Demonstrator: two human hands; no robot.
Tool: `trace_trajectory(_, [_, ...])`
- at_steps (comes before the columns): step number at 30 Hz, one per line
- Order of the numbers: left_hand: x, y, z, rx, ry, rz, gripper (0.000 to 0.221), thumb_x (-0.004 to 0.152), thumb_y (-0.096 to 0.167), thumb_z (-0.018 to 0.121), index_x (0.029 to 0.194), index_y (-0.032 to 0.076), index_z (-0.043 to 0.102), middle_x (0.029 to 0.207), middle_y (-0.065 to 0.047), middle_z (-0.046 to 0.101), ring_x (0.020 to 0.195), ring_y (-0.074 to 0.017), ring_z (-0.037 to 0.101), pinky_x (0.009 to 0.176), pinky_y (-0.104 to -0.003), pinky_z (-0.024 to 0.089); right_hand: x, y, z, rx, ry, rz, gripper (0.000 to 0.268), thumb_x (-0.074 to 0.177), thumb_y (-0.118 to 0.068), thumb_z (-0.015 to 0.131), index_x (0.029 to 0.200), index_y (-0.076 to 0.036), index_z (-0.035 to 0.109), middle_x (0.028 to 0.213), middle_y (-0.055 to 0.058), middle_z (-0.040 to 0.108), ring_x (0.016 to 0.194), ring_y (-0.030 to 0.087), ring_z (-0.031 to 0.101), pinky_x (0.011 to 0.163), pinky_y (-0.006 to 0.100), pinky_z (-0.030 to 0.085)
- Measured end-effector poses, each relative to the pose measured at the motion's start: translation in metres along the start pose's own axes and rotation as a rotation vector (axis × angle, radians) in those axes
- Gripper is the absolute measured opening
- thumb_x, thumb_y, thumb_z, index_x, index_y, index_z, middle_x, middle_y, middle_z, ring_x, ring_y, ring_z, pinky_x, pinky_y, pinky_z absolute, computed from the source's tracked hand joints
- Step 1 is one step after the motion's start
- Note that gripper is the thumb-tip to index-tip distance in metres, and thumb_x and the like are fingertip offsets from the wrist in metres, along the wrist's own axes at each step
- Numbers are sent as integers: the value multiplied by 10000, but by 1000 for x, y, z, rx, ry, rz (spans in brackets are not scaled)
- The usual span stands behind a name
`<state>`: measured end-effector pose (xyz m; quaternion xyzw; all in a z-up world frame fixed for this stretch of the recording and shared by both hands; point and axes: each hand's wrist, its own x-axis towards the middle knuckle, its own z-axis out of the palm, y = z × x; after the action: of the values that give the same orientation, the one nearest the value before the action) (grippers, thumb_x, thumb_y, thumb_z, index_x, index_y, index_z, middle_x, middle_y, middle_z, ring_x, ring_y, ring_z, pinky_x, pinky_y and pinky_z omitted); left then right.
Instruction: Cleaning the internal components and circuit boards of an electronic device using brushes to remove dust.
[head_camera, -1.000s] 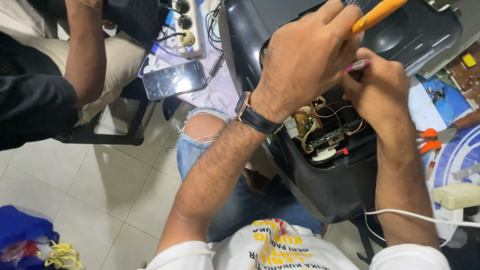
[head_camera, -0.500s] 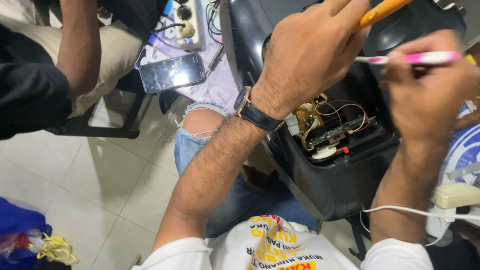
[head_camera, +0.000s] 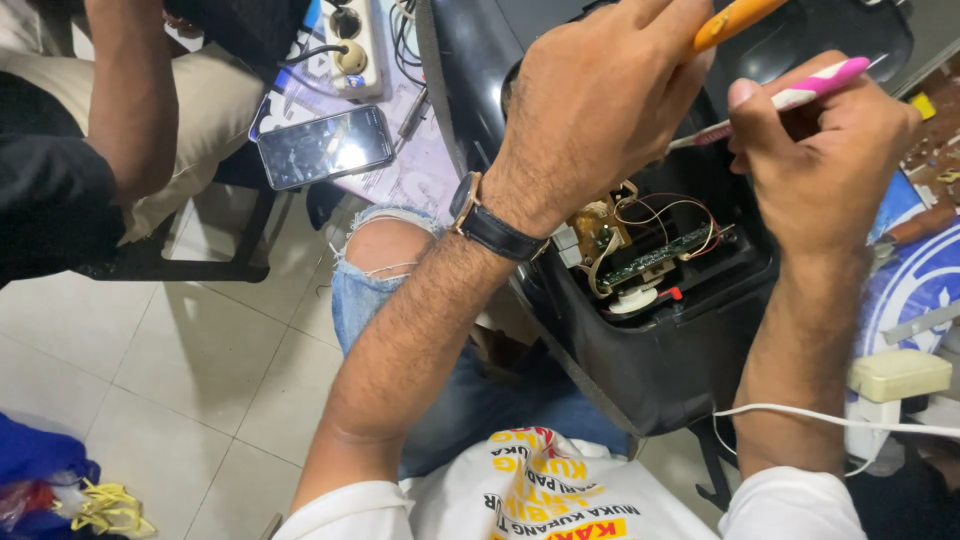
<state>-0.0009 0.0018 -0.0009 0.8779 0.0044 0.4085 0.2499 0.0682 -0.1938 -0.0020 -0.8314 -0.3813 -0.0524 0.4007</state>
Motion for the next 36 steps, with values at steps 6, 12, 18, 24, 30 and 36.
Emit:
trace_trajectory(6, [2, -1, -6, 10, -12, -1, 84, 955, 159, 596, 989, 127, 526, 850, -44, 609, 659, -294, 615, 485, -432, 413, 3, 3, 0, 133, 22, 85, 229, 1258, -46, 752, 1113, 106, 660, 878, 200, 696, 706, 211, 686, 618, 268, 542])
trace_trajectory(12, [1, -2, -4, 22, 0, 17, 81, 975, 183, 563, 935, 132, 515, 843, -49, 603, 647, -300, 614, 475, -435, 401, 4, 2, 7, 74, -26, -37, 259, 1252, -2, 756, 1051, 133, 664, 845, 186, 683, 649, 212, 655, 565, 270, 469])
trace_trajectory(18, [0, -2, -3, 27, 8, 24, 108, 978, 190, 558, 910, 134, 494, 805, -26, 578, 621, -259, 583, 467, -410, 393, 6, 16, 18, -5, -56, -84, 390, 1199, -237, 817, 999, 74, 694, 728, 93, 640, 617, 143, 586, 570, 272, 409])
trace_trajectory(24, [0, -2, -3, 17, 2, 14, 108, 947, 182, 568, 896, 140, 483, 789, -29, 560, 603, -259, 568, 459, -424, 384, 10, -4, 30, -127, -313, 260, 312, 1116, -218, 762, 859, -107, 624, 699, -2, 638, 563, 120, 601, 516, 298, 491])
trace_trajectory(30, [-1, -4, -3, 25, 17, 4, 142, 888, 161, 621, 899, 150, 479, 792, -26, 579, 611, -282, 591, 459, -441, 384, 8, -1, 26, 27, -224, -1, 223, 1160, 45, 725, 949, 27, 656, 766, 96, 678, 602, 165, 646, 554, 277, 483])
trace_trajectory(36, [0, -4, -5, -9, -6, 14, 75, 921, 166, 570, 913, 134, 503, 823, -41, 592, 639, -296, 616, 471, -457, 402, 7, 12, 21, -6, -195, -74, 220, 1191, 106, 738, 983, 83, 673, 840, 151, 661, 588, 166, 638, 467, 225, 482])
